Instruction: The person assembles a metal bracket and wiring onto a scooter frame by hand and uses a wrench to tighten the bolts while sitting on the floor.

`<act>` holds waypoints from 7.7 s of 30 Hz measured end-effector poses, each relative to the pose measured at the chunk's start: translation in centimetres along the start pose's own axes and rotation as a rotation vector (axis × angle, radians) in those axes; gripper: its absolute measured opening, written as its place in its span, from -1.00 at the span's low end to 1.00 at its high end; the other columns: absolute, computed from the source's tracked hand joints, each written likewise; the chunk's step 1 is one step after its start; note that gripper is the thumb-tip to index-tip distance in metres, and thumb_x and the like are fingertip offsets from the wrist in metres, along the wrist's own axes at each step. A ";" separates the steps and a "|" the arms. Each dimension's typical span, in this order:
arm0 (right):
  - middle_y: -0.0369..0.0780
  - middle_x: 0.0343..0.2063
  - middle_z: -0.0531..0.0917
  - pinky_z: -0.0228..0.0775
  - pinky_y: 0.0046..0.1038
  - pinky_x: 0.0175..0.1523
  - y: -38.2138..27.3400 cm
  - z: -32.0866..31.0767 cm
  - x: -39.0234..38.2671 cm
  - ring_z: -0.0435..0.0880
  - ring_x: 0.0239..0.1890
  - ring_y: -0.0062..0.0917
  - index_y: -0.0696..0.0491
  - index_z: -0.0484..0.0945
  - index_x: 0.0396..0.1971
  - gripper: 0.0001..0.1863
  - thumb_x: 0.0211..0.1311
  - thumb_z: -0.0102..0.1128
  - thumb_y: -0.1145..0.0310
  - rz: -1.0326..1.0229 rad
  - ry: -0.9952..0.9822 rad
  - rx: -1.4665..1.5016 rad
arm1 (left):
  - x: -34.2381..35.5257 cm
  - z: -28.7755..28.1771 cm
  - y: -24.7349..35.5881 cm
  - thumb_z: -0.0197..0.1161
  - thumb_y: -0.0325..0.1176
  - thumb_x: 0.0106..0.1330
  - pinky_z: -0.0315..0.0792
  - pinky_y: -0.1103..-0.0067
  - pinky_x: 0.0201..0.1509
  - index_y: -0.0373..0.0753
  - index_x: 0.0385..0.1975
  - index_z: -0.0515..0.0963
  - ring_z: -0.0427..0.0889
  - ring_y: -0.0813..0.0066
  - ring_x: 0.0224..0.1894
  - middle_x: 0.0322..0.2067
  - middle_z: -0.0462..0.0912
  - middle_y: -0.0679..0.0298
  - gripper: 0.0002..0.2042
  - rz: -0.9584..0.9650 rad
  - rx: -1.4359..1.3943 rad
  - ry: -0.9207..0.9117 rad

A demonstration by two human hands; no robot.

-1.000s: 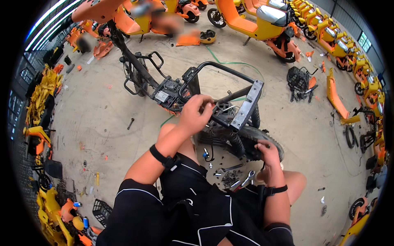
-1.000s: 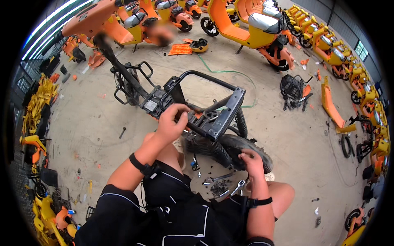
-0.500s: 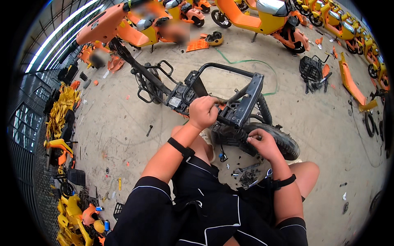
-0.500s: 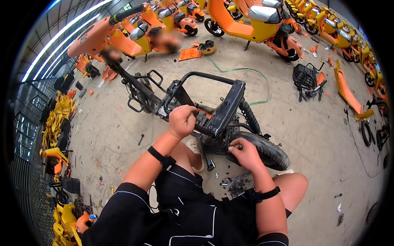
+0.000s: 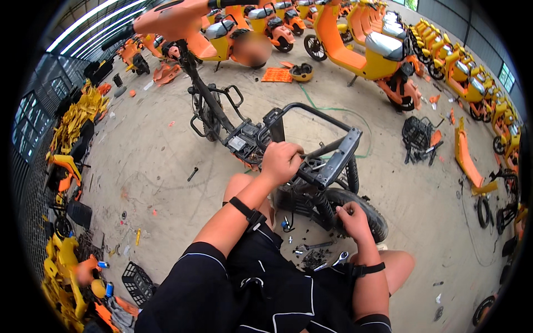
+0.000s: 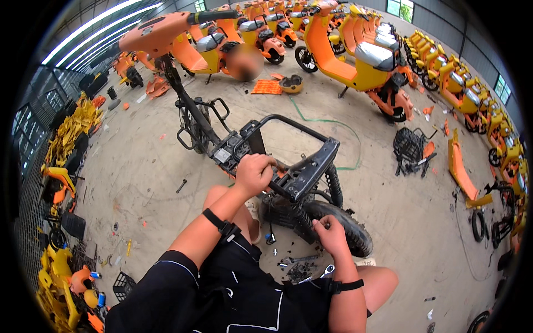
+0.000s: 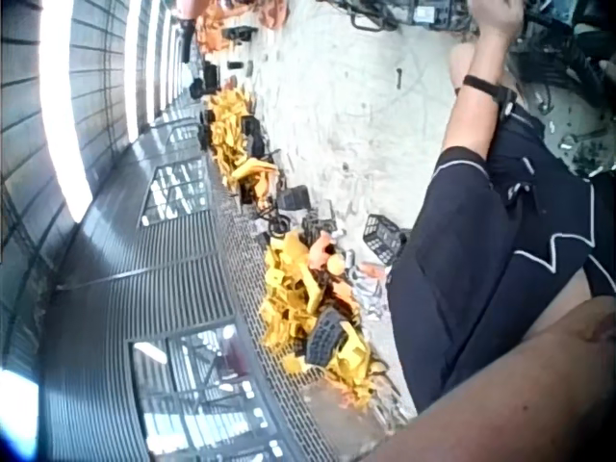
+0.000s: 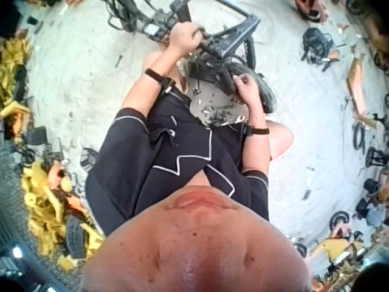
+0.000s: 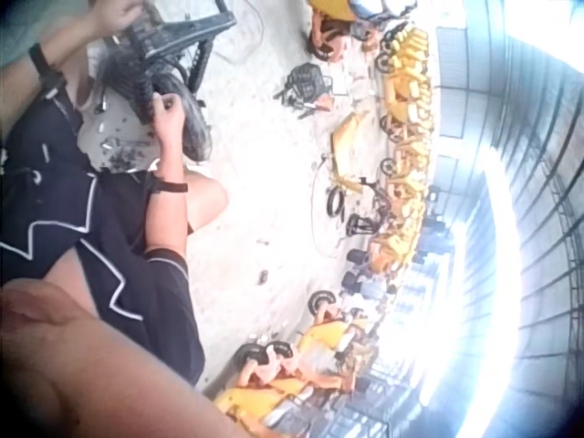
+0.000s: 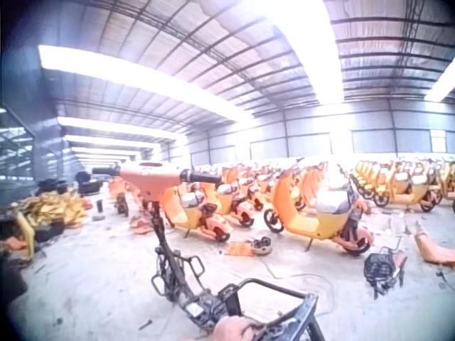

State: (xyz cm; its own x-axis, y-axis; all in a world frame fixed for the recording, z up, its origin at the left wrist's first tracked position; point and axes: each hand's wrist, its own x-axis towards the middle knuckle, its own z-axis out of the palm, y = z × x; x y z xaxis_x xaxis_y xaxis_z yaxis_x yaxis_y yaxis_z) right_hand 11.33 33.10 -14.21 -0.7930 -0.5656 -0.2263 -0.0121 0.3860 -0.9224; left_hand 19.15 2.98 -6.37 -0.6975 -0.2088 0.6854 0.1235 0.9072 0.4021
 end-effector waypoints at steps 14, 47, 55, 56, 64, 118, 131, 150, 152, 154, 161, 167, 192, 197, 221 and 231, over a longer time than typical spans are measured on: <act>-0.27 -0.47 0.70 0.36 -0.53 -0.43 1.5 -3.9 -2.0 0.52 -0.52 -0.67 0.12 0.54 -0.31 -0.73 0.37 0.33 0.22 0.056 0.148 0.138 | 1.6 -1.6 1.3 0.59 -0.06 -0.05 0.51 0.26 -0.26 -0.20 -0.18 0.63 0.67 0.04 -0.29 -0.40 0.67 0.15 -0.51 0.339 0.138 -0.669; -0.34 -0.49 0.56 0.36 -0.54 -0.28 0.9 -8.7 -6.5 0.44 -0.41 -0.69 0.14 0.54 -0.32 -0.76 0.32 0.39 0.29 0.089 0.284 0.207 | 4.3 2.0 2.4 0.59 0.14 -0.11 0.51 0.36 -0.48 -0.22 -0.62 0.52 0.63 0.09 -0.56 -0.67 0.57 0.15 -0.48 0.488 0.173 -0.653; -0.31 -0.46 0.57 0.38 -0.51 -0.26 0.6 -8.8 -5.5 0.46 -0.40 -0.65 0.13 0.54 -0.31 -0.73 0.34 0.38 0.25 0.021 0.312 0.129 | 7.6 4.9 3.8 0.56 0.15 -0.05 0.53 0.30 -0.40 -0.25 -0.48 0.60 0.66 -0.01 -0.46 -0.55 0.65 0.07 -0.48 0.329 0.247 -0.679; -0.31 -0.45 0.58 0.38 -0.50 -0.26 0.9 -8.8 -5.2 0.47 -0.40 -0.64 0.13 0.54 -0.31 -0.73 0.34 0.38 0.24 -0.004 0.318 0.112 | 7.8 5.4 3.8 0.52 0.21 -0.03 0.52 0.29 -0.40 -0.25 -0.52 0.58 0.66 -0.01 -0.47 -0.57 0.64 0.07 -0.45 0.321 0.252 -0.663; -0.29 -0.49 0.59 0.40 -0.49 -0.25 0.4 -9.2 -4.8 0.50 -0.40 -0.63 0.14 0.55 -0.29 -0.72 0.34 0.38 0.24 0.054 0.303 0.191 | 10.0 8.7 6.4 0.36 0.36 0.09 0.53 0.20 -0.36 -0.26 -0.47 0.57 0.67 -0.06 -0.40 -0.54 0.66 0.06 -0.36 0.199 0.342 -0.642; -0.29 -0.37 0.67 0.30 -0.61 -0.39 0.0 -1.7 3.7 0.44 -0.51 -0.72 0.21 0.62 -0.07 -0.72 0.40 0.30 0.30 0.031 0.598 0.077 | 4.7 9.2 -10.4 0.14 -0.16 0.49 0.50 0.31 0.07 -0.43 0.02 0.52 0.67 0.12 -0.07 -0.08 0.67 -0.09 -0.61 -0.587 -0.543 0.242; -0.34 -0.37 0.64 0.25 -0.65 -0.43 -6.2 -3.7 5.3 0.43 -0.52 -0.76 0.17 0.64 -0.04 -0.71 0.40 0.33 0.28 -0.131 0.590 0.062 | 5.6 8.9 -9.7 0.14 -0.11 0.46 0.47 0.32 0.12 -0.39 -0.03 0.58 0.63 0.05 -0.02 -0.07 0.64 -0.05 -0.60 -0.625 -0.608 0.191; -0.22 -0.30 0.77 0.48 -0.55 -0.20 -22.5 1.8 12.2 0.67 -0.35 -0.56 0.00 0.72 -0.11 -0.80 0.29 0.39 0.38 -0.682 0.369 -0.678 | 4.9 11.8 -10.2 0.08 -0.18 0.50 0.48 0.40 0.12 -0.41 0.06 0.57 0.67 0.21 -0.03 -0.08 0.69 -0.03 -0.61 -0.721 -0.710 0.260; -0.30 -0.35 0.75 0.40 -0.64 -0.27 -22.6 0.3 12.6 0.58 -0.40 -0.69 0.04 0.72 -0.12 -0.80 0.32 0.40 0.33 -0.731 0.406 -0.495 | 4.9 9.7 -9.9 0.10 -0.16 0.47 0.50 0.37 0.12 -0.41 0.05 0.58 0.69 0.12 -0.02 -0.08 0.70 -0.08 -0.59 -0.718 -0.655 0.254; -0.36 -0.36 0.72 0.29 -0.71 -0.32 -22.5 -1.1 11.5 0.51 -0.42 -0.79 0.10 0.71 -0.12 -0.78 0.34 0.40 0.31 -0.721 0.399 -0.227 | 4.9 9.5 -10.9 0.12 -0.13 0.47 0.48 0.40 0.18 -0.42 0.08 0.56 0.69 0.15 0.04 -0.04 0.71 -0.06 -0.56 -0.731 -0.698 0.260; -0.30 -0.31 0.76 0.50 -0.51 -0.18 -9.8 0.9 7.8 0.68 -0.28 -0.62 0.11 0.75 -0.19 -0.82 0.25 0.37 0.38 0.010 -0.188 0.037 | 4.8 7.7 -10.9 0.05 -0.09 0.52 0.46 0.47 0.05 -0.33 0.26 0.47 0.61 0.36 0.07 0.10 0.64 0.14 -0.51 -0.812 -0.626 -0.036; -0.06 -0.29 0.75 0.54 -0.14 -0.08 -5.7 8.8 10.4 0.73 -0.18 -0.14 0.04 0.74 -0.15 -0.76 0.20 0.26 0.34 -0.307 -0.605 -0.491 | 3.6 6.8 -11.3 0.02 -0.11 0.57 0.49 0.41 0.11 -0.29 0.21 0.48 0.60 0.38 0.16 0.09 0.64 0.18 -0.58 -0.833 -0.608 -0.003; 0.00 0.03 0.71 0.20 -0.75 -0.55 -6.5 -3.5 15.0 0.80 -0.05 -0.45 0.31 0.46 0.25 -0.54 0.37 -0.02 0.56 0.171 -0.618 0.645 | 2.5 4.6 -8.5 -0.01 -0.24 0.58 0.46 0.50 -0.04 -0.37 0.13 0.45 0.61 0.46 -0.09 -0.07 0.62 0.16 -0.66 -0.832 -0.795 0.079; 0.07 0.06 0.68 0.16 -0.82 -0.59 -6.1 -3.9 15.4 0.79 -0.01 -0.35 0.33 0.45 0.26 -0.53 0.37 0.04 0.54 0.174 -0.569 0.687 | 2.6 4.4 -7.7 0.02 -0.23 0.56 0.43 0.50 -0.05 -0.37 0.10 0.46 0.59 0.45 -0.09 -0.13 0.61 0.20 -0.67 -0.903 -0.826 0.117; -0.10 -0.29 0.78 0.55 -0.24 -0.08 -3.9 8.3 16.8 0.76 -0.17 -0.20 0.02 0.76 -0.18 -0.66 0.04 0.13 0.49 -0.304 -0.724 -0.438 | 3.6 7.0 -7.1 -0.05 -0.14 0.61 0.44 0.53 -0.09 -0.32 0.13 0.48 0.57 0.49 -0.12 -0.02 0.62 0.18 -0.62 -0.844 -0.700 0.257; -0.06 -0.22 0.75 0.56 -0.14 -0.07 -4.2 3.5 15.2 0.73 -0.10 -0.09 0.04 0.73 -0.16 -0.69 0.09 0.15 0.49 -0.263 -0.578 -0.678 | 4.2 8.6 -6.6 -0.02 -0.15 0.60 0.50 0.49 0.02 -0.37 0.07 0.51 0.62 0.40 -0.08 -0.07 0.63 0.14 -0.62 -0.886 -0.782 0.332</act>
State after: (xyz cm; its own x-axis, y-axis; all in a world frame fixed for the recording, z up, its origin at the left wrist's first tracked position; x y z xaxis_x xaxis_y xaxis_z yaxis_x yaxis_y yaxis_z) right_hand 1.42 20.31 -14.88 -0.2900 -0.9001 -0.3251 -0.6465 0.4347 -0.6269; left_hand 9.34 -0.75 -11.36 -0.5562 -0.8284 0.0655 0.1681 -0.0349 0.9851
